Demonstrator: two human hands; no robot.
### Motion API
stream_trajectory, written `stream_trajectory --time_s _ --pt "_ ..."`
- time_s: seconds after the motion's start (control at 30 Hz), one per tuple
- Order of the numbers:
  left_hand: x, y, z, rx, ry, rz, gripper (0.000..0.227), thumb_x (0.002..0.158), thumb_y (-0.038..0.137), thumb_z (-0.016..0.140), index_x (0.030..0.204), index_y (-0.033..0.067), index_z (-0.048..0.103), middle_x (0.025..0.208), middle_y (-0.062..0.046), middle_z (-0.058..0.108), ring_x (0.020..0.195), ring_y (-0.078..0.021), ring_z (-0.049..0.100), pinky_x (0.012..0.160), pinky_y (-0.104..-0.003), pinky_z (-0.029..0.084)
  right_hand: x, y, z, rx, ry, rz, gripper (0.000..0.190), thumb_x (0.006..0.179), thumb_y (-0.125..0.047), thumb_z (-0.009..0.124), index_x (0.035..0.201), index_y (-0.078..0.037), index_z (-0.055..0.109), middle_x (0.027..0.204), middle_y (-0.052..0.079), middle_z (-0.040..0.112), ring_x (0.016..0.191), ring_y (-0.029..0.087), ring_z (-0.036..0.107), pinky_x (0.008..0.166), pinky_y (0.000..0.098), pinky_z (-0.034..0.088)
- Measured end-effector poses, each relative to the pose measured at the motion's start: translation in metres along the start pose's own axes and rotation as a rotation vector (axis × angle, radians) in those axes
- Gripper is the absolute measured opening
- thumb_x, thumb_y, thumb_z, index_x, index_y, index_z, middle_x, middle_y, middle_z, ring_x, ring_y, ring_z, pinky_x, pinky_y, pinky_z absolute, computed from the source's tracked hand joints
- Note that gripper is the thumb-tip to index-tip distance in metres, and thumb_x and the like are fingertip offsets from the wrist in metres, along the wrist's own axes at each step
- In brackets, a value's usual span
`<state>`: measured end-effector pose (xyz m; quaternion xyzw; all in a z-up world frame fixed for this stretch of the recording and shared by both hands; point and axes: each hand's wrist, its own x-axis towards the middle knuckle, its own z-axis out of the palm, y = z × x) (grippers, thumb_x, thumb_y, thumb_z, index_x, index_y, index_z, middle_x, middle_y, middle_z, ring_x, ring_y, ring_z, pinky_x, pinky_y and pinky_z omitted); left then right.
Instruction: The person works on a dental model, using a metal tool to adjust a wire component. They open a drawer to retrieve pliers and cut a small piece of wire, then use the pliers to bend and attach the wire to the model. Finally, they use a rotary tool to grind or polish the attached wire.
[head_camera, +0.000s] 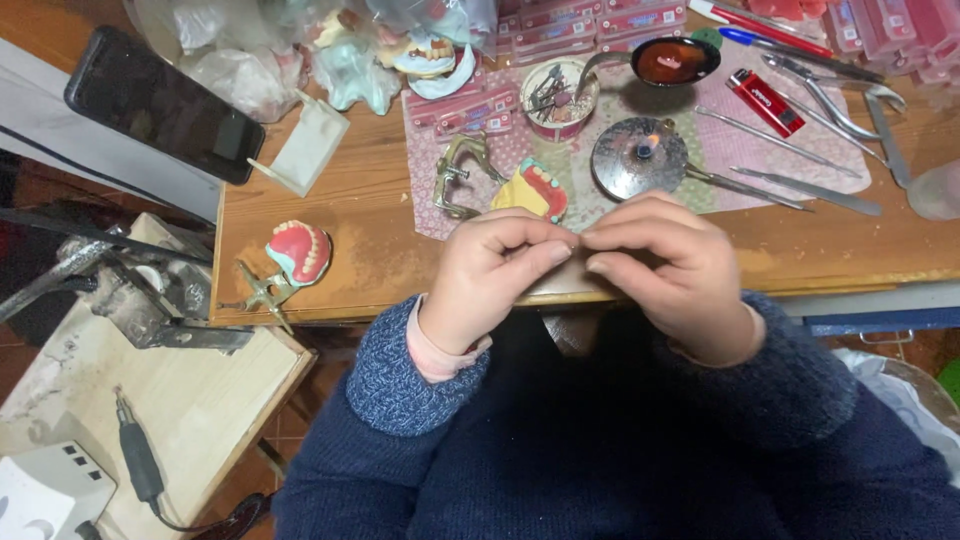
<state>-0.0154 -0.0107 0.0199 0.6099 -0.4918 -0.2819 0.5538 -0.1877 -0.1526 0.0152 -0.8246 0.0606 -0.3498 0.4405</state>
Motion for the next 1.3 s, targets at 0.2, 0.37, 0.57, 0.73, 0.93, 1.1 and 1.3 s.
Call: stream_trajectory --time_s 0.2,0.37,0.57,0.73,0.93,1.1,1.3 --pt "0.002 -0.007 0.003 -0.008 -0.021 -0.045 0.017 0.095 0.015 0.074 0.102 0.0004 0.076 0.09 -0.005 0.075 0.083 -0.01 0.069 0.076 -0.026 0.055 0.0 0.005 0.012 0.121 -0.004 0.146 0.011 0.093 0.0 0.074 0.104 -0.002 0.073 0.103 0.005 0.064 0.09 0.014 0.062 0.081 0.0262 0.05" --pt "0.002 -0.006 0.004 0.035 -0.042 0.023 0.017 0.095 0.014 0.074 0.105 0.0009 0.075 0.094 -0.005 0.073 0.084 -0.0108 0.068 0.076 -0.026 0.055 0.002 0.01 0.013 0.165 0.005 0.107 0.008 0.099 0.003 0.067 0.106 -0.001 0.07 0.108 0.007 0.063 0.1 0.015 0.062 0.091 0.0261 0.05" --pt "0.003 0.022 0.0 0.216 0.069 0.052 0.025 0.088 0.012 0.077 0.112 0.0048 0.075 0.094 -0.005 0.071 0.071 -0.0135 0.063 0.066 -0.027 0.052 -0.001 0.015 0.022 0.18 0.225 0.215 0.01 0.105 0.0 0.064 0.115 -0.002 0.064 0.105 0.008 0.072 0.092 0.015 0.069 0.086 0.028 0.057" --pt "0.0 0.015 -0.003 0.343 0.163 0.262 0.02 0.091 0.013 0.079 0.109 0.0067 0.074 0.098 -0.007 0.071 0.087 -0.021 0.068 0.078 -0.031 0.055 0.004 0.011 0.027 -0.265 0.148 -0.011 0.034 0.101 0.0 0.071 0.131 -0.002 0.054 0.104 0.013 0.07 0.092 0.022 0.073 0.079 0.0334 0.059" --pt "0.004 0.017 -0.004 0.567 0.204 0.423 0.013 0.087 0.014 0.081 0.1 0.0097 0.076 0.093 -0.006 0.071 0.086 -0.0286 0.067 0.077 -0.038 0.053 0.012 -0.002 0.025 -0.522 0.03 -0.267 0.056 0.094 -0.001 0.076 0.139 -0.004 0.042 0.092 0.014 0.063 0.079 0.032 0.065 0.066 0.0412 0.053" --pt "0.003 0.01 -0.002 0.566 0.193 0.416 0.01 0.087 0.011 0.079 0.095 0.008 0.075 0.092 -0.006 0.071 0.086 -0.0281 0.066 0.078 -0.038 0.053 0.013 -0.004 0.015 -0.542 -0.093 -0.38 0.061 0.092 0.001 0.07 0.144 -0.003 0.039 0.091 0.014 0.062 0.081 0.032 0.063 0.065 0.0426 0.052" --pt "0.004 0.007 -0.001 0.589 0.213 0.495 0.012 0.087 0.008 0.079 0.097 0.0071 0.072 0.094 -0.007 0.068 0.087 -0.0281 0.066 0.079 -0.039 0.053 0.013 -0.016 0.016 -0.361 -0.052 -0.05 0.046 0.09 -0.009 0.072 0.132 0.001 0.056 0.098 0.015 0.068 0.084 0.029 0.068 0.072 0.0361 0.055"
